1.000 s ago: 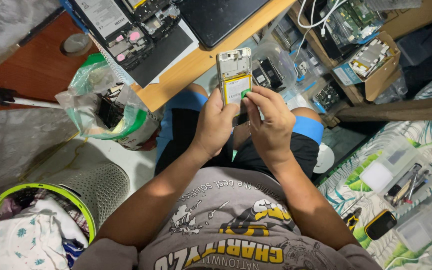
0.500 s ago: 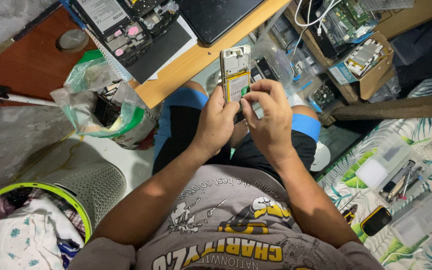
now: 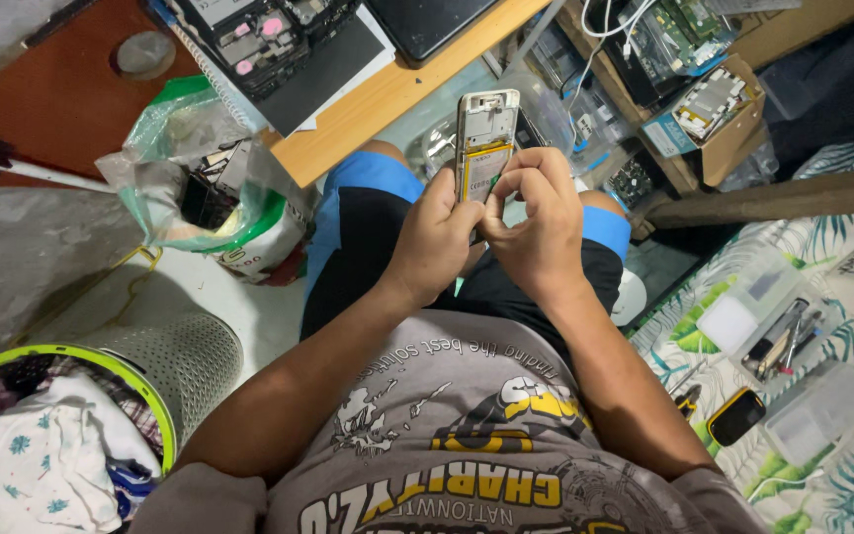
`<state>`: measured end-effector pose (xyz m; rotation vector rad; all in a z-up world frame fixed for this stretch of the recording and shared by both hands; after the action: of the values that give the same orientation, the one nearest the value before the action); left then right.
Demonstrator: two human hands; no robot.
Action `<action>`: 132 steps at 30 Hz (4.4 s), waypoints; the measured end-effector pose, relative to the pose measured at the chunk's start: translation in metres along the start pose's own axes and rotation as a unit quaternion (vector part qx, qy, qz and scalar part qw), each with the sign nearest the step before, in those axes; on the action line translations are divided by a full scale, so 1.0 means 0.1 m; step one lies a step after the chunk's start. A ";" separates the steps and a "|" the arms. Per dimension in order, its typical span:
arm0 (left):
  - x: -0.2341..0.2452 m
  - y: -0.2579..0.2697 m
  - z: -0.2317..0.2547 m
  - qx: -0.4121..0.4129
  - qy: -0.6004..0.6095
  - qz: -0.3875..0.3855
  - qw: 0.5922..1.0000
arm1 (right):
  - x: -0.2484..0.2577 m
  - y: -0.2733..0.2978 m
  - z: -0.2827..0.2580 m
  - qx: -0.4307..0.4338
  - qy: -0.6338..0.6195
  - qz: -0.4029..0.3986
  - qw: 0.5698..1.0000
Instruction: The person disassembles a smartphone using a screwdriver, removing screws and prying open the casing to access internal components. They then place the device aside and pick up a battery to continue working on it.
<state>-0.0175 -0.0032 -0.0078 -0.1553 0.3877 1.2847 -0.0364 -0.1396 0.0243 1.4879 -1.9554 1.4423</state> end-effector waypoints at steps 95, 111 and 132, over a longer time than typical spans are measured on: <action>0.20 0.64 -0.22 0.145 0.465 0.013 0.873 | 0.13 0.74 -0.10 -0.248 -0.388 -0.043 0.887; 0.23 0.57 -0.10 0.207 0.481 -0.043 0.851 | 0.16 0.65 2.04 -0.388 -0.453 0.156 0.788; 0.27 0.39 -0.20 0.239 0.427 0.030 0.871 | 0.22 0.49 4.57 -0.634 -0.192 0.230 0.713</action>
<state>-0.0527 0.0255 -0.0322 -0.2890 1.4690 1.0841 0.0587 -0.5335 -0.1943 0.6094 -2.6706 -0.3903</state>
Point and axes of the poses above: each hand's wrist, its own y-axis away from the middle knuckle, its own x-axis out of the back of the hand, z = x × y, the point moved 1 cm from there along -y, towards the middle knuckle, and after that the axes turned 10 degrees about y, right-handed, at the moved point
